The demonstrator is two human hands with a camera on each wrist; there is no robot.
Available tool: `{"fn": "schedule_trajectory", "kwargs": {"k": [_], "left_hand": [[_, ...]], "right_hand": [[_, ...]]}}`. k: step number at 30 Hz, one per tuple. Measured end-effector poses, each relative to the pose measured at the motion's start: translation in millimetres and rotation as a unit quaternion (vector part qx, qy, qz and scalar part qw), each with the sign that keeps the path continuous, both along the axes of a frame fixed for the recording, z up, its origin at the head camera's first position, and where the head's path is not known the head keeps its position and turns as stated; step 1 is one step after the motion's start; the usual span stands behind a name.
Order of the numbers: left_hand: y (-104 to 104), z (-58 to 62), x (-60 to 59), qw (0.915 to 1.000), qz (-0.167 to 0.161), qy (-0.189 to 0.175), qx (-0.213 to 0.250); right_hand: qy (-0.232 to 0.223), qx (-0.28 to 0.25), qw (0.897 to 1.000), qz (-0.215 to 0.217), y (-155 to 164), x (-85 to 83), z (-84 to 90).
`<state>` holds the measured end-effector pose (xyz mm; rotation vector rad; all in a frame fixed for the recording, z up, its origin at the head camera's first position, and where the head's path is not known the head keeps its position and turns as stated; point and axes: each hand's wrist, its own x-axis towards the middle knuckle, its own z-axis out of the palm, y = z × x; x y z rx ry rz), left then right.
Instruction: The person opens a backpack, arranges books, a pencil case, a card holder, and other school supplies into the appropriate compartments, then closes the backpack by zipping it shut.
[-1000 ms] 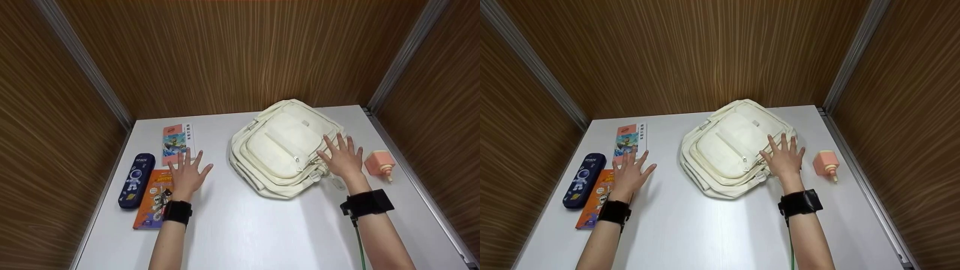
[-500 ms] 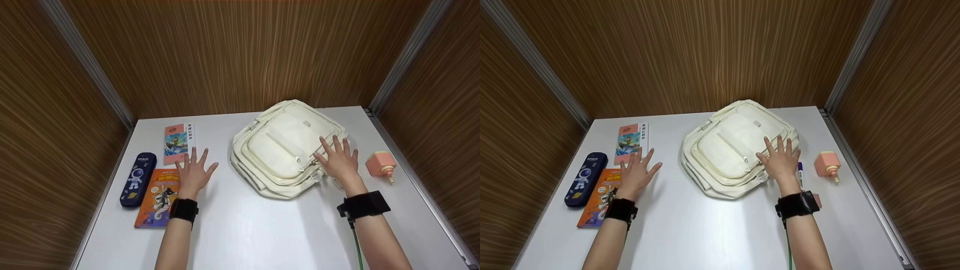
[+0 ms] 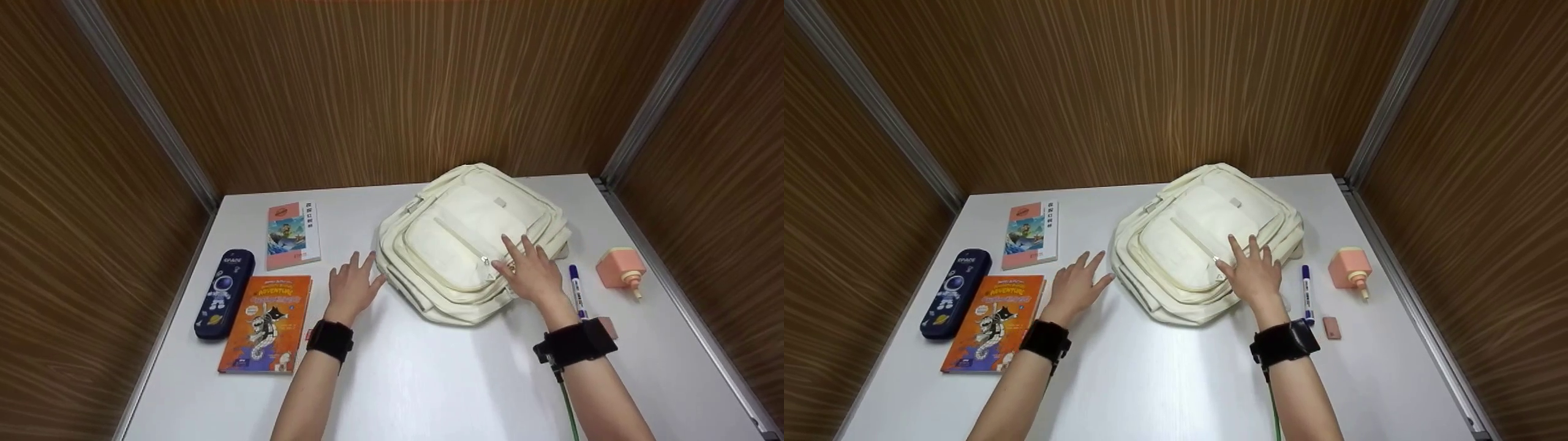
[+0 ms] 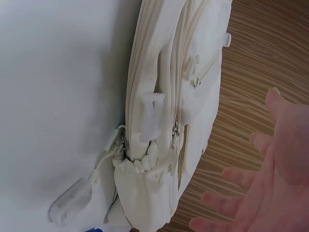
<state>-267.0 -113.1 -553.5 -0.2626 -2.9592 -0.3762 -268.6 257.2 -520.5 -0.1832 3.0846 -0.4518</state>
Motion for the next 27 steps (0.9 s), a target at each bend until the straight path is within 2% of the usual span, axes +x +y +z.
{"fn": "schedule_trajectory", "kwargs": {"k": [6,13,19,22,27], "left_hand": [[26.8,-9.0,-0.6,0.999,-0.04,-0.019,-0.005],[48.8,-13.3,-1.0,0.9967,-0.075,-0.028,-0.003],[56.6,-18.6,-1.6,0.9935,-0.101,-0.053,-0.004],[57.5,-20.6,0.0,0.9923,-0.103,-0.068,0.002],[57.3,-20.1,1.6,0.9921,-0.105,-0.067,0.011]], "right_hand": [[-0.018,-0.015,1.0,0.003,-15.2,4.7,-7.6],[-0.032,-0.042,0.999,-0.011,-30.7,6.1,-18.6],[-0.045,-0.051,0.997,-0.021,-37.2,5.5,-31.7],[-0.037,-0.039,0.998,-0.018,-39.1,6.5,-36.7],[-0.018,-0.025,0.999,-0.012,-40.6,8.6,-41.3]]}}
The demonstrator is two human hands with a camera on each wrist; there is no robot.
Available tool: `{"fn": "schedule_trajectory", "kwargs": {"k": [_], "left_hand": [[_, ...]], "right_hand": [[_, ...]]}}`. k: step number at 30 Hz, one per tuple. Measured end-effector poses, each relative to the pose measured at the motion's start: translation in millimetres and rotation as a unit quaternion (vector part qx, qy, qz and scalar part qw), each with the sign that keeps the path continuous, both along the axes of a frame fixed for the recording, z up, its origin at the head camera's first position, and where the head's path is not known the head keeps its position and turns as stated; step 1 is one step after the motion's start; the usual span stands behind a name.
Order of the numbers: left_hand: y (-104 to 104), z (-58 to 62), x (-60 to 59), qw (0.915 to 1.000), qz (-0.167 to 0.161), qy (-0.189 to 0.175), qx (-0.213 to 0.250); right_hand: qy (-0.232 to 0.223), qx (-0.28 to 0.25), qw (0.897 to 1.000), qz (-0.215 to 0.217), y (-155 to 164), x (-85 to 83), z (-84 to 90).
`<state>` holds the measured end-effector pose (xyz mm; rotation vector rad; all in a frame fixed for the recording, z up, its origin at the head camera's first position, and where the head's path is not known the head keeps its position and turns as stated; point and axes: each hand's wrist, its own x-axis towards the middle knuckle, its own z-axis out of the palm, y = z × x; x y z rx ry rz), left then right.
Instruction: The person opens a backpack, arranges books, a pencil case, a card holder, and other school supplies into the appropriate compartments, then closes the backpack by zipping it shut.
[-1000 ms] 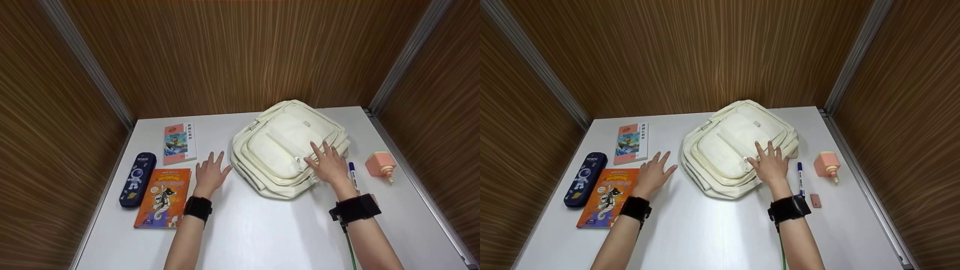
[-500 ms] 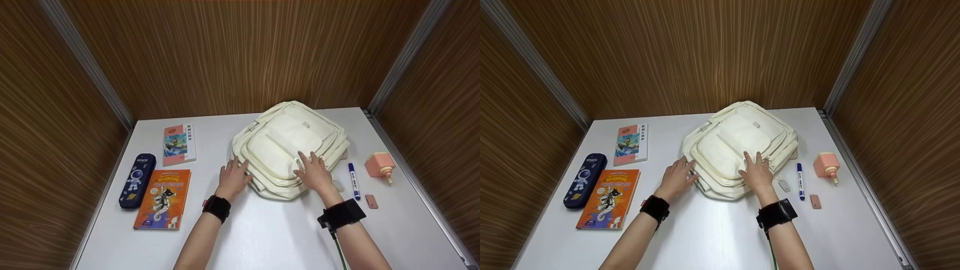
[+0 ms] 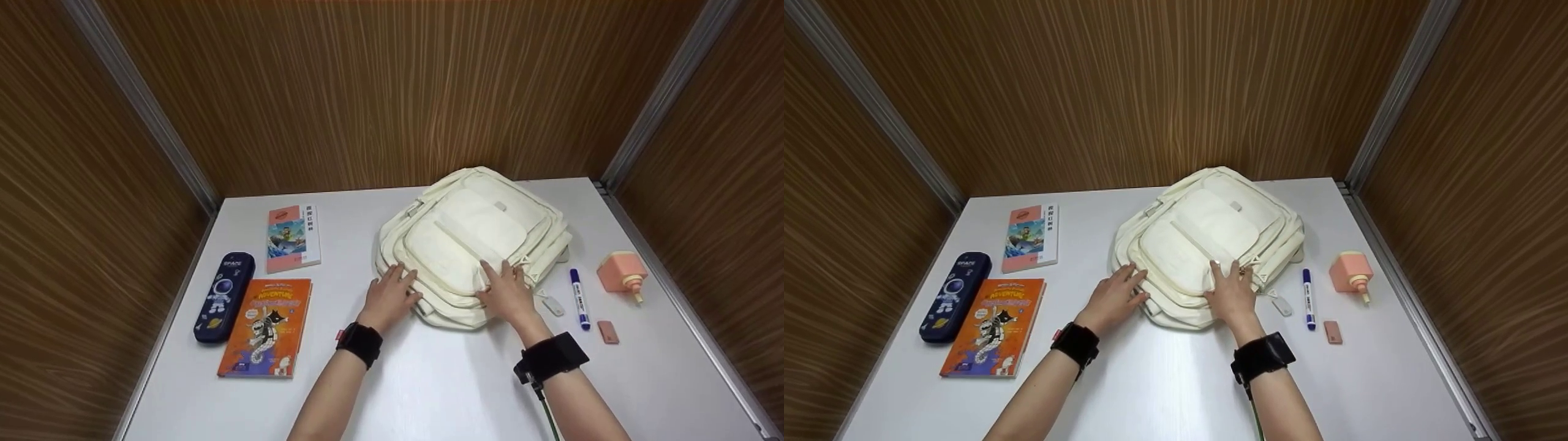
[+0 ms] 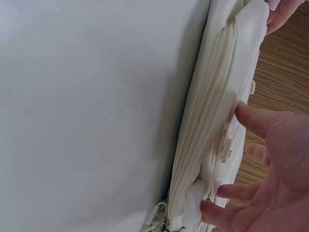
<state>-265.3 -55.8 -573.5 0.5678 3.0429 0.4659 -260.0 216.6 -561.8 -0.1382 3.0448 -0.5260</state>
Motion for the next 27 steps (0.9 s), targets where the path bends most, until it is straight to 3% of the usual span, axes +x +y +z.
{"fn": "schedule_trajectory", "kwargs": {"k": [6,14,27], "left_hand": [[-4.6,-1.1,5.0,0.9999,-0.002,0.013,-0.001],[-6.3,0.2,18.6,0.9999,0.002,0.009,0.006],[-3.9,-5.7,52.7,0.9948,0.0,0.094,-0.039]], "right_hand": [[0.025,0.012,1.0,0.016,-0.2,0.8,-7.1],[0.009,0.004,0.999,0.049,3.1,-2.6,-11.0],[-0.016,-0.002,0.992,0.122,5.1,-16.8,-10.5]]}}
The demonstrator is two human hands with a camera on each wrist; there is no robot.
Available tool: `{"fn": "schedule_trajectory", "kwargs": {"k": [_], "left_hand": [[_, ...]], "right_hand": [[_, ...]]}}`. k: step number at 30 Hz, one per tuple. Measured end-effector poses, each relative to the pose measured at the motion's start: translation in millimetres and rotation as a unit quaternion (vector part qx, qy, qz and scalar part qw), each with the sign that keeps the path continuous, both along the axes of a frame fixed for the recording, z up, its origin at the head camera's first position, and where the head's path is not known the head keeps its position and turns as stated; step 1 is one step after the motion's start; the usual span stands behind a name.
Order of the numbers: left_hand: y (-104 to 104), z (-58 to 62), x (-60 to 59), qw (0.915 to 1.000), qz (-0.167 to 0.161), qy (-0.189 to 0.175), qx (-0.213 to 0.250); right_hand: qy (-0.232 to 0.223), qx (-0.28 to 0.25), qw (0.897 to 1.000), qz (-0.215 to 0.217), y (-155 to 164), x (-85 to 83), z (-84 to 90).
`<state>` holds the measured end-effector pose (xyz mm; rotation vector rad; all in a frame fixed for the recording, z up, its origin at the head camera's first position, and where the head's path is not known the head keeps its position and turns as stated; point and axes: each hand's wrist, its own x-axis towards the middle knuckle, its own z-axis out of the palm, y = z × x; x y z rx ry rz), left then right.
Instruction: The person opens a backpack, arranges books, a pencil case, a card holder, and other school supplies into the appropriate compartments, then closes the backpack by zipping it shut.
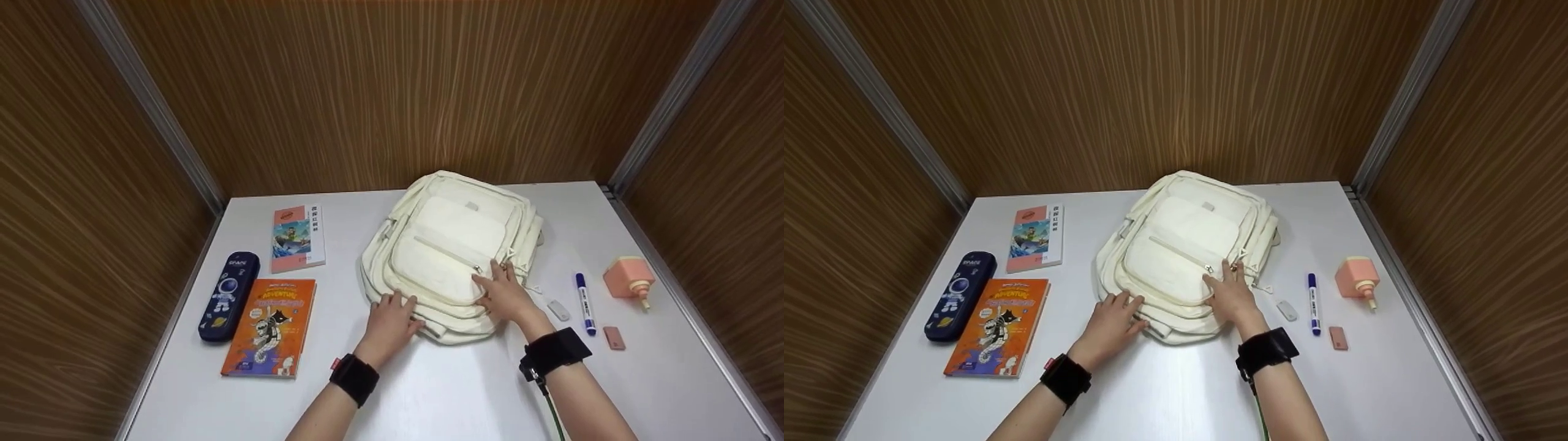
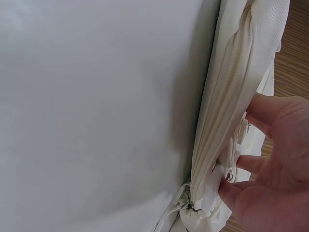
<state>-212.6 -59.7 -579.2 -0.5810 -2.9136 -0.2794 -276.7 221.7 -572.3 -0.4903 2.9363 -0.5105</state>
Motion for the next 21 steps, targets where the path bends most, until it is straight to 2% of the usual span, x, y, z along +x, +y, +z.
{"fn": "schedule_trajectory", "kwargs": {"k": [6,10,21], "left_hand": [[3.4,1.5,12.7,0.9997,0.008,0.018,-0.012],[6.5,0.9,18.1,0.9991,0.016,0.031,-0.025],[17.0,-0.4,37.0,0.992,0.023,0.081,-0.094]], "right_hand": [[-0.019,0.004,1.0,0.023,-3.7,-7.3,5.2],[-0.013,0.015,0.999,0.042,-8.0,-11.5,10.1],[-0.029,0.037,0.997,0.062,-14.8,-18.3,13.7]]}}
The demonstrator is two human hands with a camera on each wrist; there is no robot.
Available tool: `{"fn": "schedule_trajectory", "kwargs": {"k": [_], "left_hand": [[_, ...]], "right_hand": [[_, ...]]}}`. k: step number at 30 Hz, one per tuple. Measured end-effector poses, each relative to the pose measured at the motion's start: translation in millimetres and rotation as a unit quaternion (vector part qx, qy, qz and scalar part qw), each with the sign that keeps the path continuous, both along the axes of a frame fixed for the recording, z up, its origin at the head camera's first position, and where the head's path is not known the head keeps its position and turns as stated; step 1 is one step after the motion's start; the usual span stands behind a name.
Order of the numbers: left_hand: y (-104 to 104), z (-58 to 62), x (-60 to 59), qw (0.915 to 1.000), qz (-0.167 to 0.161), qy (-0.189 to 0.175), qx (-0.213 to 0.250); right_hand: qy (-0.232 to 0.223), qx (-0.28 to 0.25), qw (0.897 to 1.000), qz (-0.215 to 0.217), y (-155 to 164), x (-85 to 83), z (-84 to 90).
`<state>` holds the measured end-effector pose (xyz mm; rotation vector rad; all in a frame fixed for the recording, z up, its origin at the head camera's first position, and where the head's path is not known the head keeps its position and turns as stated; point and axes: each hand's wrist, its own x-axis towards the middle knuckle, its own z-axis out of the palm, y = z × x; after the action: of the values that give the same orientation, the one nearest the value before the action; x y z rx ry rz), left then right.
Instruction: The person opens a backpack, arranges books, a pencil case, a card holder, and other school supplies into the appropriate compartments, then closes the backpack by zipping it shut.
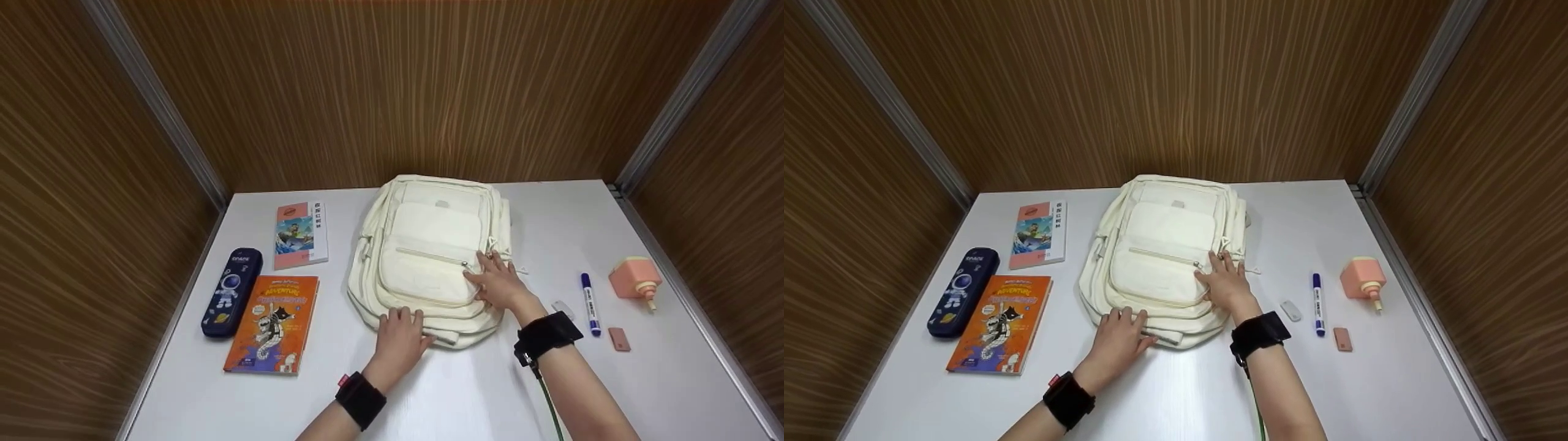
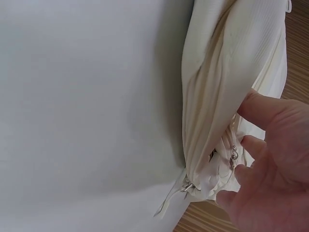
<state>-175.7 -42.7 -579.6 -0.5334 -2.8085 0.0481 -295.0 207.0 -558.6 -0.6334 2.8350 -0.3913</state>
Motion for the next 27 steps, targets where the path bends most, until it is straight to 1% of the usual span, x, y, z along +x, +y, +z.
{"fn": "schedule_trajectory", "kwargs": {"k": [2,5,7,9,12,15,17,19,21,24,27], "left_hand": [[2.2,-1.0,3.1,0.9999,-0.001,0.006,-0.01],[4.5,-1.7,6.9,0.9998,0.003,0.005,-0.021],[4.4,-0.7,8.3,0.9998,0.003,0.001,-0.02],[2.4,2.1,7.0,0.9999,-0.002,-0.006,-0.009],[-3.5,8.1,-2.4,0.9994,-0.018,-0.007,0.031],[-10.2,11.5,-18.5,0.9966,-0.031,-0.003,0.077],[-14.2,10.1,-28.9,0.9946,-0.029,-0.01,0.099],[-17.9,6.8,-37.7,0.9936,-0.019,-0.031,0.107],[-21.1,2.4,-43.7,0.9922,-0.005,-0.065,0.106],[-25.6,-4.1,-48.6,0.9875,0.011,-0.12,0.102],[-28.6,-7.1,-51.6,0.9813,0.014,-0.155,0.113]], "right_hand": [[-0.003,0.005,1.0,0.002,0.4,-1.4,0.7],[-0.009,0.004,1.0,0.008,1.0,-5.8,1.7],[-0.019,-0.005,1.0,0.012,1.1,-9.2,3.0],[-0.032,-0.018,0.999,0.017,1.0,-12.2,4.6],[-0.042,-0.028,0.998,0.024,1.5,-15.0,5.9],[-0.044,-0.029,0.998,0.029,3.2,-16.5,4.7],[-0.042,-0.031,0.998,0.032,4.4,-16.9,3.2],[-0.04,-0.032,0.998,0.036,5.7,-17.6,1.5],[-0.035,-0.035,0.998,0.041,6.7,-18.1,0.3],[-0.031,-0.042,0.998,0.043,7.7,-18.6,-0.4],[-0.033,-0.05,0.997,0.038,8.5,-19.2,0.4]]}}
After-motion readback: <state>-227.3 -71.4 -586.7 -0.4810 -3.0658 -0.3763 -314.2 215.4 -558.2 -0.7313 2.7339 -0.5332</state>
